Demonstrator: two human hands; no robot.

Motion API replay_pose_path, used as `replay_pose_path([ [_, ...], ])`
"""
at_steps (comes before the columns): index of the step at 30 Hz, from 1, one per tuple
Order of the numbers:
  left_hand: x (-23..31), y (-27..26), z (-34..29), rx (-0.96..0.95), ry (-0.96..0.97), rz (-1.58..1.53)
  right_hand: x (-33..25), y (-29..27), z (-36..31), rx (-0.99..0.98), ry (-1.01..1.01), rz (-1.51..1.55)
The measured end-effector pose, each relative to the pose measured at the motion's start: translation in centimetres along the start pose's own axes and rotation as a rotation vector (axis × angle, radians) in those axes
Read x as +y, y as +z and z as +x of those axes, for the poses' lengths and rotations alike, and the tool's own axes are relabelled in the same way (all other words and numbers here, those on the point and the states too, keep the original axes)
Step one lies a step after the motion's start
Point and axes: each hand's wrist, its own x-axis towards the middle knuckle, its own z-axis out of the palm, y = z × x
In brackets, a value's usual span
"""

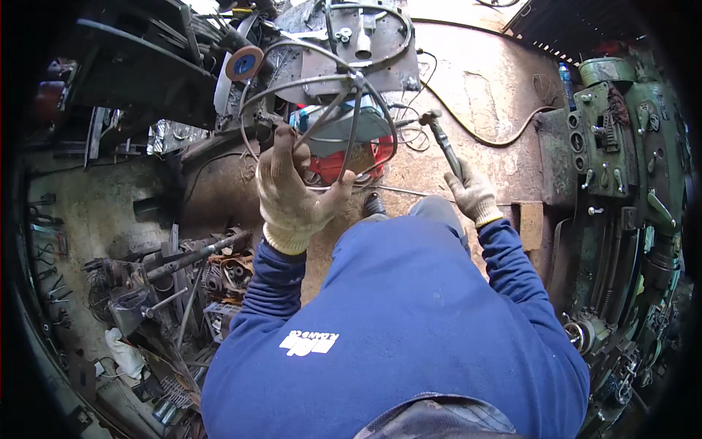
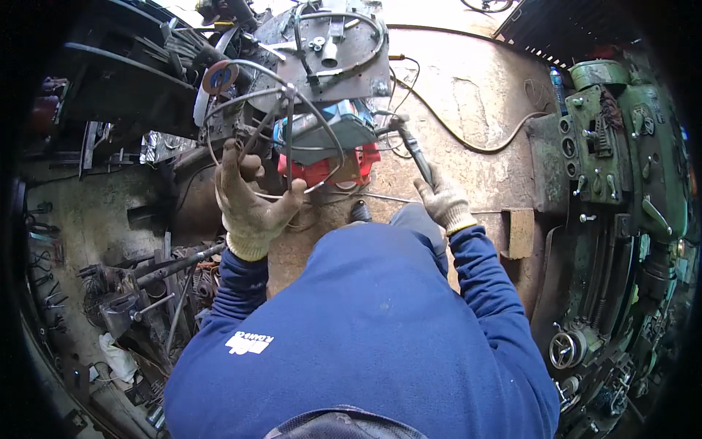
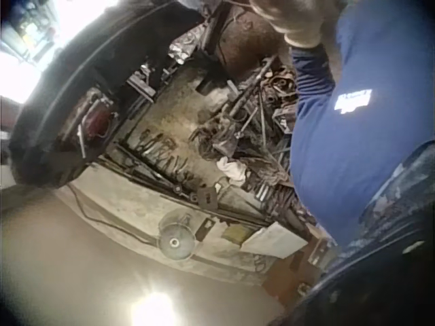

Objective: The person welds metal rods together into a curved framework and hammers the structure to align the components.

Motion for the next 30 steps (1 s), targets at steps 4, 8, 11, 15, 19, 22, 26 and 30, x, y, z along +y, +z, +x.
replay_pose_path([
  [4,-0.6,2.2,1.5,-0.057,-0.014,0.089,-1.2,-2.3,6.7,0.016,-0.259,0.088],
  [8,-0.1,4.5,2.5,-0.002,-0.069,0.183,-2.9,-5.4,14.4,-0.069,-0.529,0.087],
  [11,1.1,6.2,3.4,0.000,-0.179,0.279,-2.2,-6.2,21.7,-0.126,-0.802,-0.125],
  [15,4.8,9.9,5.9,0.018,-0.326,0.468,-1.0,-5.9,29.6,-0.249,-1.123,-0.131],
  [19,7.7,12.6,9.1,0.004,-0.453,0.589,-3.0,-6.4,34.3,-0.404,-1.259,-0.329],
  [22,9.6,13.8,10.3,-0.006,-0.539,0.605,-5.2,-6.9,36.9,-0.472,-1.250,-0.470],
  [26,10.8,14.5,9.7,-0.023,-0.628,0.620,-6.4,-6.0,38.9,-0.358,-1.287,-0.439],
  [30,10.1,15.2,9.5,-0.020,-0.624,0.613,-6.1,-6.1,39.0,-0.327,-1.231,-0.383],
])
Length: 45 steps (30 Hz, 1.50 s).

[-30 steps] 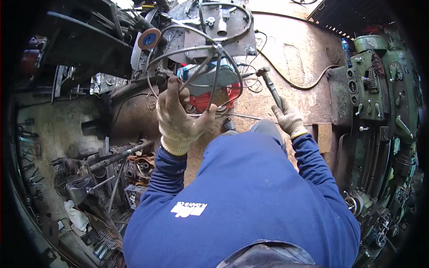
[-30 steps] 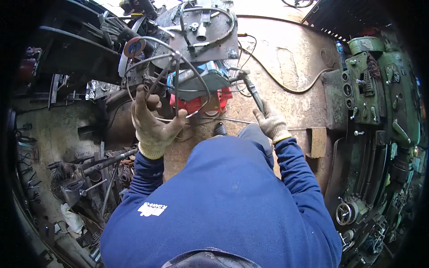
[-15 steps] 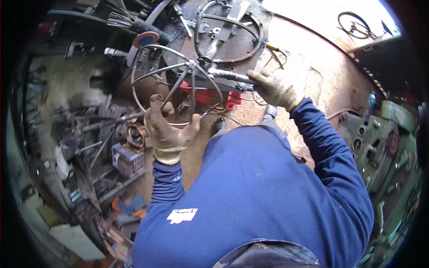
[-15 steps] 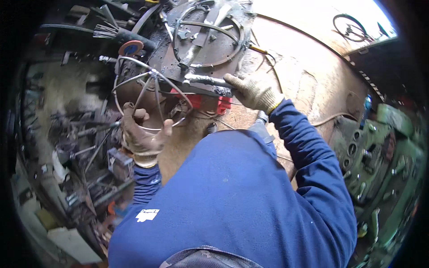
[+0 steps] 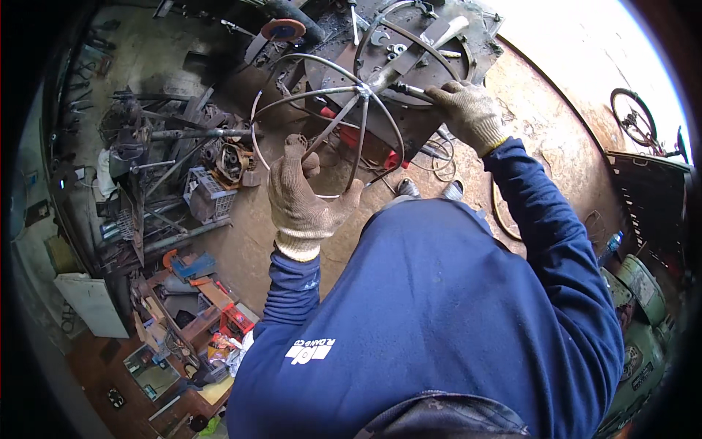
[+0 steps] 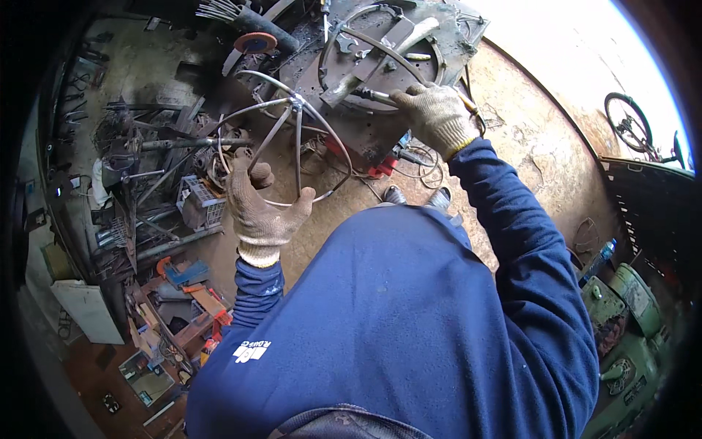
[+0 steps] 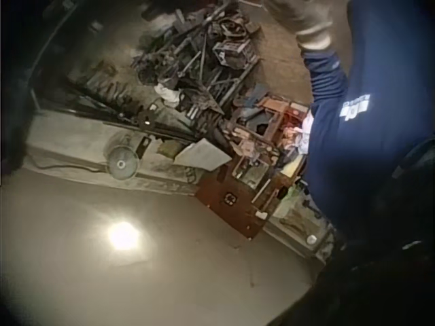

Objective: The person welds metal rods together into a curved framework and hammers the structure to align the components.

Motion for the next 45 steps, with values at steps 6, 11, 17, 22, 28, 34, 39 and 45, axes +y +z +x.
replay_pose_path([
  [6,-0.4,1.5,1.9,0.033,0.106,-0.042,-1.7,-2.2,-1.5,0.171,0.198,0.077],
  [11,1.8,2.8,4.0,0.030,0.128,-0.038,-2.4,-5.0,-4.9,0.184,0.241,0.618],
  [17,6.6,4.7,7.4,0.087,0.195,0.107,0.8,-7.1,-4.0,-0.057,0.144,1.042],
  [22,13.1,7.0,10.3,-0.007,0.002,0.232,7.5,-7.7,-3.1,-0.156,-0.010,1.148],
  [28,19.7,9.3,12.6,0.035,-0.102,0.271,13.9,-10.0,-3.0,-0.339,-0.172,1.140],
  [34,22.6,10.9,12.5,0.045,-0.156,0.345,20.1,-8.7,-5.4,-0.354,0.087,1.240],
  [39,23.5,11.7,11.1,0.099,-0.200,0.331,23.1,-10.1,-6.4,-0.377,0.369,1.248],
  [45,26.3,12.0,9.8,0.023,-0.339,0.346,22.1,-11.5,-5.9,-0.497,0.247,1.094],
])
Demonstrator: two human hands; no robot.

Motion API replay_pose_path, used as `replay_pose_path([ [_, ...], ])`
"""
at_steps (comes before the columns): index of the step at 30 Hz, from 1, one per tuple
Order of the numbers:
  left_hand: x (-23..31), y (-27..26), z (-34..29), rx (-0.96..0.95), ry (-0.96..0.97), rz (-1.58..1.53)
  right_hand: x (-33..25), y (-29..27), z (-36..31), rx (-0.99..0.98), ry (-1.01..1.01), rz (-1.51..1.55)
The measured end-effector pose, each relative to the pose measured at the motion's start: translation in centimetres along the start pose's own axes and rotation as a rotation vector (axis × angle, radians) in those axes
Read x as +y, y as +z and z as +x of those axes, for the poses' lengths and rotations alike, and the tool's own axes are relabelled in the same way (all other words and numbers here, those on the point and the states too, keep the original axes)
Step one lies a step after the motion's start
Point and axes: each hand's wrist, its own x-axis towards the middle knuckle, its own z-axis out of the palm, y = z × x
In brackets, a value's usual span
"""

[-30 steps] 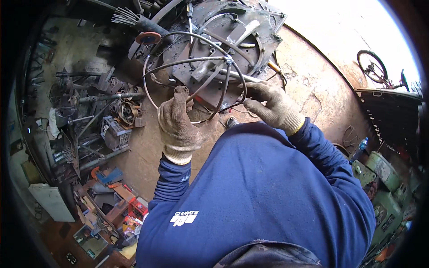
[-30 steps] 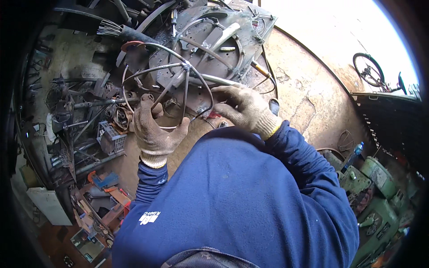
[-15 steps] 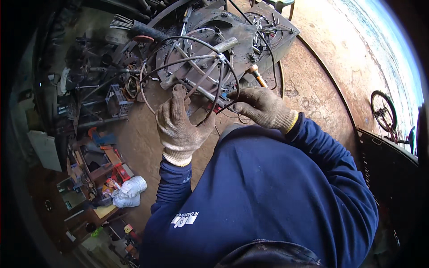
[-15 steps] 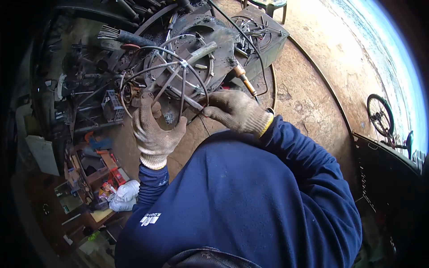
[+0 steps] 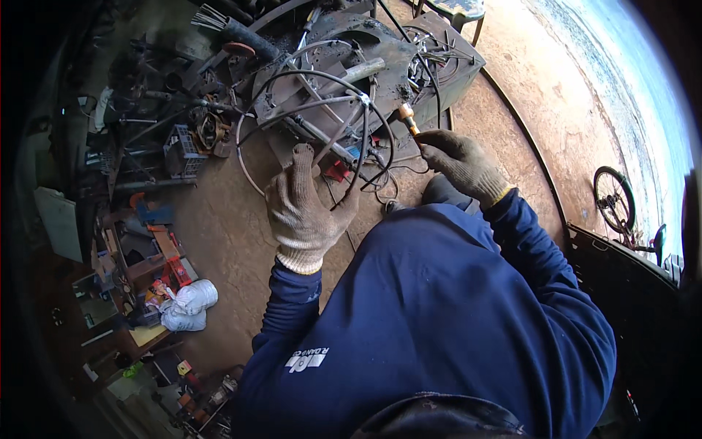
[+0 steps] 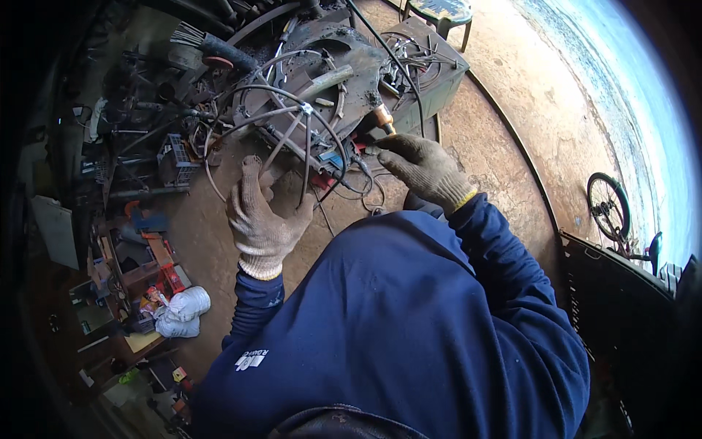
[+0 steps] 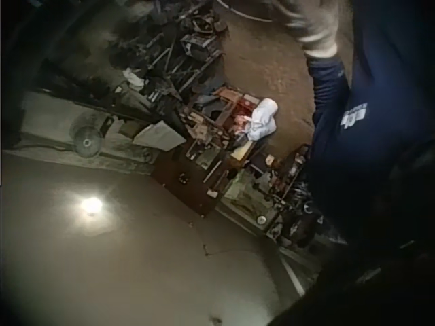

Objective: The person welds metal rods together into a curved framework and hammers the structure to align the components.

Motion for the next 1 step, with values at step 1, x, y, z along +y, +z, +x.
replay_pose_path([
  [1,-0.39,0.12,-0.63,-0.051,-0.015,-0.024,0.46,-0.24,0.55,-0.028,-0.033,-0.080],
])
